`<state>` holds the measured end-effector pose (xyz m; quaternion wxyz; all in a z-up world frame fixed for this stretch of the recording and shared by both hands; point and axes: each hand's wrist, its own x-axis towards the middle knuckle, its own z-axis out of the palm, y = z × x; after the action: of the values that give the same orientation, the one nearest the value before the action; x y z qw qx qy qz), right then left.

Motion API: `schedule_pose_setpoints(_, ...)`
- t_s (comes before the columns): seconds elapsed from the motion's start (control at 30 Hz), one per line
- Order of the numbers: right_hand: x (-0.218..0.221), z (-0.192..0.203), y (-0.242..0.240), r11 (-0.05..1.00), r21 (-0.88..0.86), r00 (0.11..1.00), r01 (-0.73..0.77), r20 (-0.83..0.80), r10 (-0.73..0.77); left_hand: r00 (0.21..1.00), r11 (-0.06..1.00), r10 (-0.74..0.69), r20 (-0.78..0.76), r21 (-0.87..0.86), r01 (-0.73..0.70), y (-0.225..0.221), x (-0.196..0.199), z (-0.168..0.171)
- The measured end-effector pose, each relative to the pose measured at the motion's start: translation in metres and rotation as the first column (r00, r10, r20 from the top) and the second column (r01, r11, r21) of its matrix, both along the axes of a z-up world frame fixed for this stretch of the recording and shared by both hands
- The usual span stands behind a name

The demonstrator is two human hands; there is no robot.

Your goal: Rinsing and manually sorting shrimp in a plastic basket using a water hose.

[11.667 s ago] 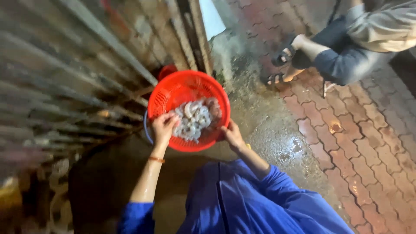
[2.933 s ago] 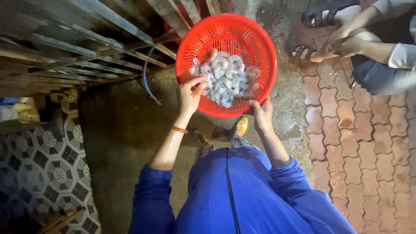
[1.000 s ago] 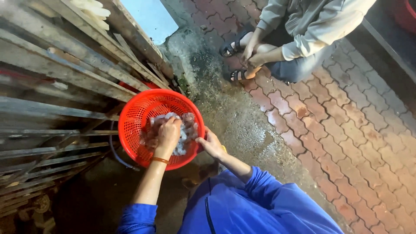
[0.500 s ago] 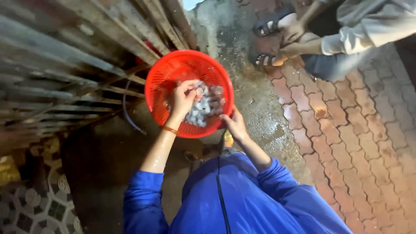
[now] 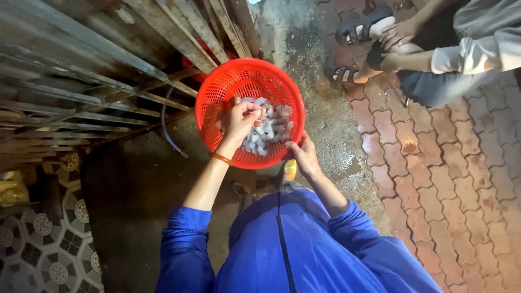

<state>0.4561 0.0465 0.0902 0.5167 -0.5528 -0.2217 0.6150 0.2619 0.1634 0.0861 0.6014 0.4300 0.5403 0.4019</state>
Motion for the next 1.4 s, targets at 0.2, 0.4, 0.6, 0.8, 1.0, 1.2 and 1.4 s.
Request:
schedule_pose_setpoints(0.2,-0.002,-0.002,-0.005,1.000,0.003,1.000,-0.008,-0.016,0.008,0.999,0.999,-0.022,-0.023,0.046,0.023,-0.009,-0.002,0.013)
schedule_pose_setpoints(0.4,-0.002,0.005,-0.011,1.000,0.005,0.999,0.017,-0.028,-0.017,0.955,0.977,-0.045,-0.293,0.188,0.103,-0.013,-0.004,0.035)
schedule_pose_setpoints(0.6,0.001,0.005,-0.017,1.000,0.014,1.000,0.016,-0.025,-0.016,0.929,0.963,-0.072,-0.362,0.219,0.160,-0.018,-0.003,0.051)
schedule_pose_setpoints(0.8,0.005,-0.002,-0.021,0.999,0.007,0.998,0.037,-0.044,-0.036,0.979,0.992,-0.024,-0.205,0.119,0.049,-0.024,-0.008,0.045)
schedule_pose_setpoints(1.0,0.007,0.018,-0.022,1.000,-0.003,0.999,0.028,-0.044,-0.029,0.987,0.997,-0.068,0.143,-0.027,0.073,-0.019,-0.013,0.072)
schedule_pose_setpoints(1.2,0.017,-0.013,-0.027,1.000,-0.016,1.000,0.009,-0.017,-0.009,0.911,0.973,-0.154,-0.383,0.103,0.208,-0.021,-0.022,0.090)
schedule_pose_setpoints(1.4,0.015,0.026,-0.024,0.999,-0.014,0.999,0.035,-0.012,-0.035,0.929,0.996,-0.045,-0.367,0.060,0.072,0.002,-0.052,0.063)
